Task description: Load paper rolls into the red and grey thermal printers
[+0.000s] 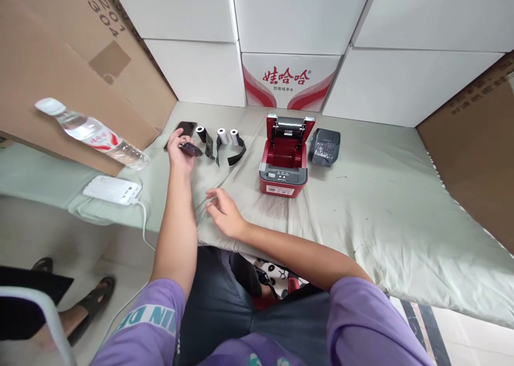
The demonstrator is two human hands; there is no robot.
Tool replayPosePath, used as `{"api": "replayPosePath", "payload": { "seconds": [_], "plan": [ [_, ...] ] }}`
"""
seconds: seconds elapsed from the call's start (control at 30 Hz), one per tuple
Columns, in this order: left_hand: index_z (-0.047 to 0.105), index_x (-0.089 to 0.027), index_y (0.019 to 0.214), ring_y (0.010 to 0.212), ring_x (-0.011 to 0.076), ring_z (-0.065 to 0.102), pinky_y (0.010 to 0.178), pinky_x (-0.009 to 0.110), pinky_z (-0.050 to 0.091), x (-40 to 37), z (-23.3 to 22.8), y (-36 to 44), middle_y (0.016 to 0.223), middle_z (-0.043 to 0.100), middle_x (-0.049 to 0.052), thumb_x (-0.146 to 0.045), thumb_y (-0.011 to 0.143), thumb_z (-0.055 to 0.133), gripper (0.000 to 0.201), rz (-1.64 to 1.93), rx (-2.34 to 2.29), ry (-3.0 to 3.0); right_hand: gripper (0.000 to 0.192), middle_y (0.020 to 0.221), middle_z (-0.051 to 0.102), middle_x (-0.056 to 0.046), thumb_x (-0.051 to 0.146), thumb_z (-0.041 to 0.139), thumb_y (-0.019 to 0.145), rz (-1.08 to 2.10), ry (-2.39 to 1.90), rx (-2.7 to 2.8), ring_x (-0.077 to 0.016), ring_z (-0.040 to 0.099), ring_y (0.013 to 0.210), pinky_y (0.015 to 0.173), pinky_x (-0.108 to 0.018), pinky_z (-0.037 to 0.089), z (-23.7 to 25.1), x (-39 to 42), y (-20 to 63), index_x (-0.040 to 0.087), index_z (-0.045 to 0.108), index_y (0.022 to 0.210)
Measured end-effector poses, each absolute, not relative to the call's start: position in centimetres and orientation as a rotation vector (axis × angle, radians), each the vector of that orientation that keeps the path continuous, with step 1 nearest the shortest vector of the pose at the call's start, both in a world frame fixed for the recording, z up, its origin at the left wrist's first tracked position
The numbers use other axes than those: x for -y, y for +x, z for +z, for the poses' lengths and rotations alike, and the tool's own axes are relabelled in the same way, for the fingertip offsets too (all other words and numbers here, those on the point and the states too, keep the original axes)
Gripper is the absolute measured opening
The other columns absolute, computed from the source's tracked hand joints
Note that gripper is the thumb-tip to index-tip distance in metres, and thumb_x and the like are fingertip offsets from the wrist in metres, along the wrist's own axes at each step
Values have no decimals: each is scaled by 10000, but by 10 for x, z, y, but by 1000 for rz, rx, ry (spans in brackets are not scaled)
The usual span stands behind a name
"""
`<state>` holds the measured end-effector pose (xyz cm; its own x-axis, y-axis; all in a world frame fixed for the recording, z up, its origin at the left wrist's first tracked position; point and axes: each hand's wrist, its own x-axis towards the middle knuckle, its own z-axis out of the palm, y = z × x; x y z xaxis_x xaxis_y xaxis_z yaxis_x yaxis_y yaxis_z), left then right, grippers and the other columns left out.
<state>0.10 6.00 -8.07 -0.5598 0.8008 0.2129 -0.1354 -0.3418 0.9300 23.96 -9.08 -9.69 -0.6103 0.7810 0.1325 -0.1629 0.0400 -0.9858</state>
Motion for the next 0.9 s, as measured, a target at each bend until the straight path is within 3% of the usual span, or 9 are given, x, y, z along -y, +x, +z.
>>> {"api": "replayPosePath", "payload": {
  "seconds": [0.1,0.23,0.37,0.53,0.77,0.9],
  "plan": [
    [517,-169,981,695,58,511,752,297,370,-60,-76,2,667,490,-67,-300,878,611,191,1948,-1381,949,184,1133,595,-57,249,533,940,1652,-640,1625,-158,634,850,806,-346,569,-95,90,240,235,504,1121],
    [552,-202,1033,766,115,570,740,273,431,-52,-60,-13,838,624,-24,-140,726,651,328,1796,-1630,1039,156,1097,594,-51,253,523,952,1632,-642,1664,-162,626,847,802,-348,550,-94,88,241,231,510,1105],
    [654,-218,982,986,228,618,963,376,472,-46,-40,-39,1019,670,52,-68,661,677,355,1368,-1985,1421,144,1099,591,-52,262,526,953,1589,-639,1688,-169,614,877,828,-355,538,-94,88,241,231,518,1094],
    [693,-207,764,1094,336,595,1113,478,421,-55,-25,-47,934,620,100,-10,578,714,272,1120,-2168,1703,141,1100,581,-49,255,531,942,1576,-640,1704,-170,617,880,841,-362,541,-94,87,241,232,526,1081],
    [635,-225,761,829,272,635,936,425,506,-68,-32,-51,742,664,44,-103,534,781,296,943,-2244,1702,142,1066,571,-41,248,530,941,1559,-638,1724,-174,626,870,835,-369,543,-94,85,241,236,522,1082],
    [670,-213,852,799,252,664,874,399,520,-63,-40,-48,806,700,50,-100,556,767,331,954,-2238,1626,142,1095,560,-46,244,525,942,1546,-631,1729,-170,630,863,839,-377,540,-94,85,240,232,519,1083]
  ]
}}
